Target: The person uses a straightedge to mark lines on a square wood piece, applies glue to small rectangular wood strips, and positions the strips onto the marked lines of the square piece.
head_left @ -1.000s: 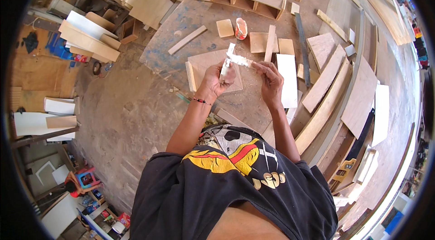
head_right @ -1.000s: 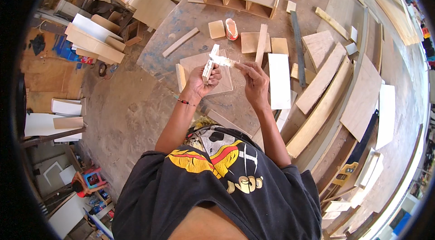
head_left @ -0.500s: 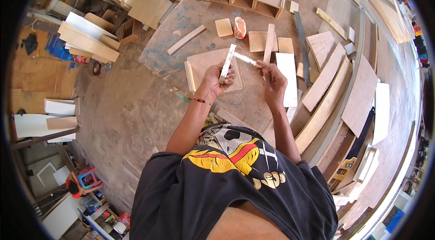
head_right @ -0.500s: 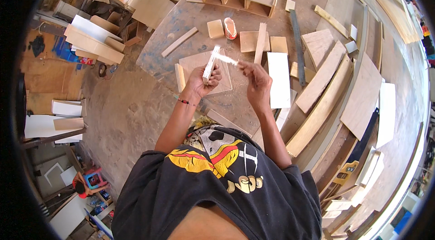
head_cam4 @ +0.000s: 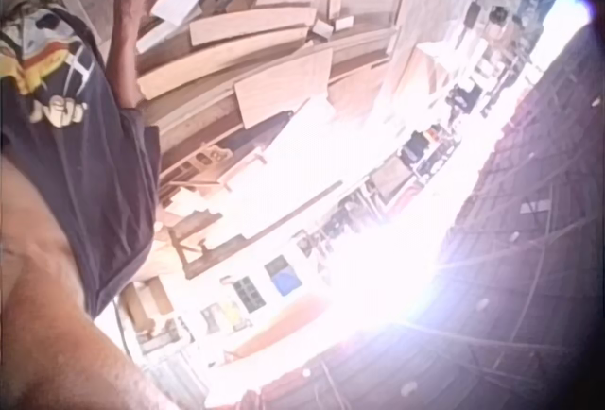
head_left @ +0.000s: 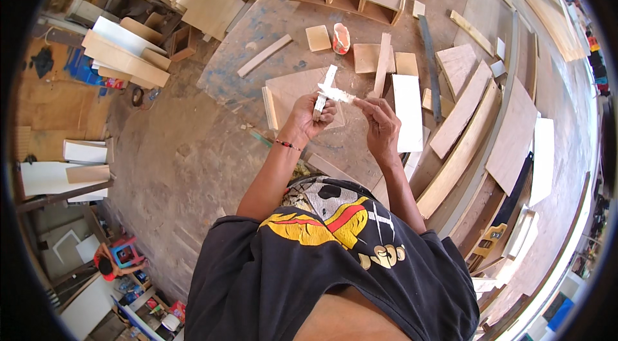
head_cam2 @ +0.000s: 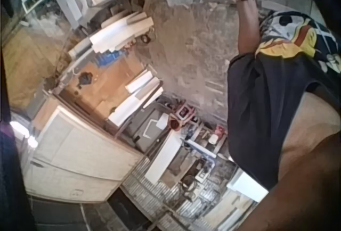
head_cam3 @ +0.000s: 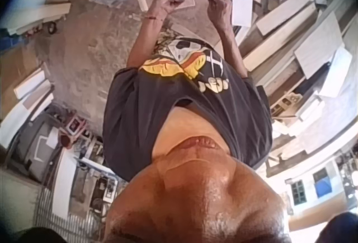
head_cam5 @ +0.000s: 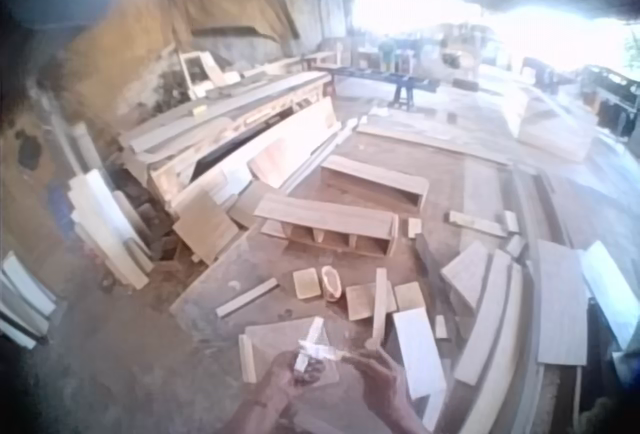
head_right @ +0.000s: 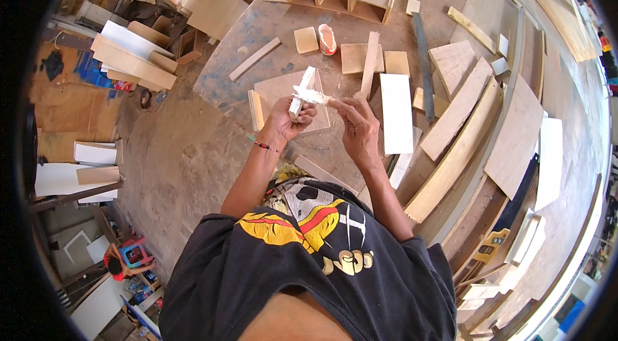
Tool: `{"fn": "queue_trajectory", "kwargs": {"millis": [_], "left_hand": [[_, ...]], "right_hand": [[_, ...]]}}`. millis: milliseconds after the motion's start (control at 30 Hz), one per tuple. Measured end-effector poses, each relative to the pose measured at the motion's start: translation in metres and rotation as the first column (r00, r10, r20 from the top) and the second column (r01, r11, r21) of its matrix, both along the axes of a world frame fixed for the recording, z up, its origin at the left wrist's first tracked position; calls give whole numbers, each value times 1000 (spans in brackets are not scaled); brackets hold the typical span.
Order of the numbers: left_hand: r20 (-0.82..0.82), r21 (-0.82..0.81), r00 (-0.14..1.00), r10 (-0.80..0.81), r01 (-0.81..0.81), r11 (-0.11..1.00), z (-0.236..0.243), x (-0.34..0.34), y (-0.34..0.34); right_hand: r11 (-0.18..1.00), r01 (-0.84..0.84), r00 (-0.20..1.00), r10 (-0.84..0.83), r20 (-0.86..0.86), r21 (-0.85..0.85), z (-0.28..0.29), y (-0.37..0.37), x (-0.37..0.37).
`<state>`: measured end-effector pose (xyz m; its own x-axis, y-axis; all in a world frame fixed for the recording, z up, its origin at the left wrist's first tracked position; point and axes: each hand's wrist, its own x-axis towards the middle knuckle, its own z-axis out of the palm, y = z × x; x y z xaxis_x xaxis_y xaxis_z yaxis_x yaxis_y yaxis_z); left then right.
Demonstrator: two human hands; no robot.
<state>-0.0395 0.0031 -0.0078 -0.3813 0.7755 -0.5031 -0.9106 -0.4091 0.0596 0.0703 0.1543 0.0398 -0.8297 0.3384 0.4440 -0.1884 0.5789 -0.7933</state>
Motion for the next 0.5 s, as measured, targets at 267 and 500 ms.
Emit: {"fn": "queue_trajectory", "kwargs": {"millis": [267,500], "left_hand": [[-31,169,999,13,-8,986,2,1,4],[-123,-5,986,111,-113,994,-10,-3,-2]], "right_hand": [[996,70,998,-70,-2,-60,-3,8,-7],[952,-235,968,247,45,-195,0,5,9]]}}
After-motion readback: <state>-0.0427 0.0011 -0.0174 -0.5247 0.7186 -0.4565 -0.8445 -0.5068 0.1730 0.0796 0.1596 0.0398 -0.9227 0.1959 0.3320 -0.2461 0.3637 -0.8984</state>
